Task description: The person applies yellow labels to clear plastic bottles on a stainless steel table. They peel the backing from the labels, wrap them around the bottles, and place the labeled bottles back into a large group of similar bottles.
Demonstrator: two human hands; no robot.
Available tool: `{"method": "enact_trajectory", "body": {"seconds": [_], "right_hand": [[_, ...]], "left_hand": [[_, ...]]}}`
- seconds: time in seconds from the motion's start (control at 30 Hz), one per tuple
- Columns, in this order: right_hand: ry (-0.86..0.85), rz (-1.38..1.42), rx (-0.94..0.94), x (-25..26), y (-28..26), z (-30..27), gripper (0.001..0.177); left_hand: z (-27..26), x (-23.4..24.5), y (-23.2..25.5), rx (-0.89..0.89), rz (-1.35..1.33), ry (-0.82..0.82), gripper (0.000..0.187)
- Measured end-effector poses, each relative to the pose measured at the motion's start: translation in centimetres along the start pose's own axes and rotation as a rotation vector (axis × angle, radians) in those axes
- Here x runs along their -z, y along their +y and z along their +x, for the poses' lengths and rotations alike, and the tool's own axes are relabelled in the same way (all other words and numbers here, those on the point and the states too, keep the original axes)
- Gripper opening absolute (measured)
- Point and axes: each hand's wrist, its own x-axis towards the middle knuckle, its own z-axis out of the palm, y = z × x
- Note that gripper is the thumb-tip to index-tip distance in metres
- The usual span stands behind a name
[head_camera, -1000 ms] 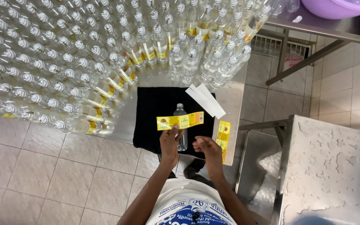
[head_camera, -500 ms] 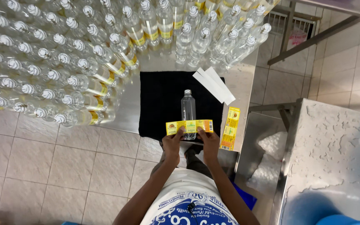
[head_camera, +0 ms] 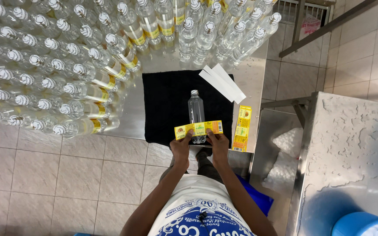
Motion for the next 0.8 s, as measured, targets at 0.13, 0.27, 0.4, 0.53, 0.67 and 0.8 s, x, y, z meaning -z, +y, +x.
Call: {"method": "enact_trajectory", "body": {"seconds": [0.13, 0.27, 0.4, 0.53, 0.67, 0.8], "right_hand": [[-0.012, 0.002, 0.001, 0.33, 0.48, 0.12, 0.051], [-0.031, -0.006, 0.008, 0.36, 0.00, -0.17, 0.049], [-0.044, -0.004, 0.015, 0.50, 0.10, -0.28, 0.048], [-0.040, -0.003, 0.008, 0.53, -0.05, -0.35, 0.047], [-0.039, -0.014, 0.007, 0.52, 0.20, -0.03, 0.048], [-0.053, -0.065, 0.027, 0.55, 0.64, 0.28, 0.046]], "left_hand": [[-0.24, 0.23, -0.16, -0.018, 0.010, 0.002, 0.045], [-0.48, 0.13, 0.10, -0.008, -0.005, 0.017, 0.043], [-0.45, 0.10, 0.00, -0.015, -0.011, 0.015, 0.041], [-0.25, 0.14, -0.32, -0.020, -0.006, 0.018, 0.041], [-0.54, 0.16, -0.26, -0.044, -0.008, 0.014, 0.038], [-0.11, 0.04, -0.65, -0.044, 0.009, 0.036, 0.034]]}}
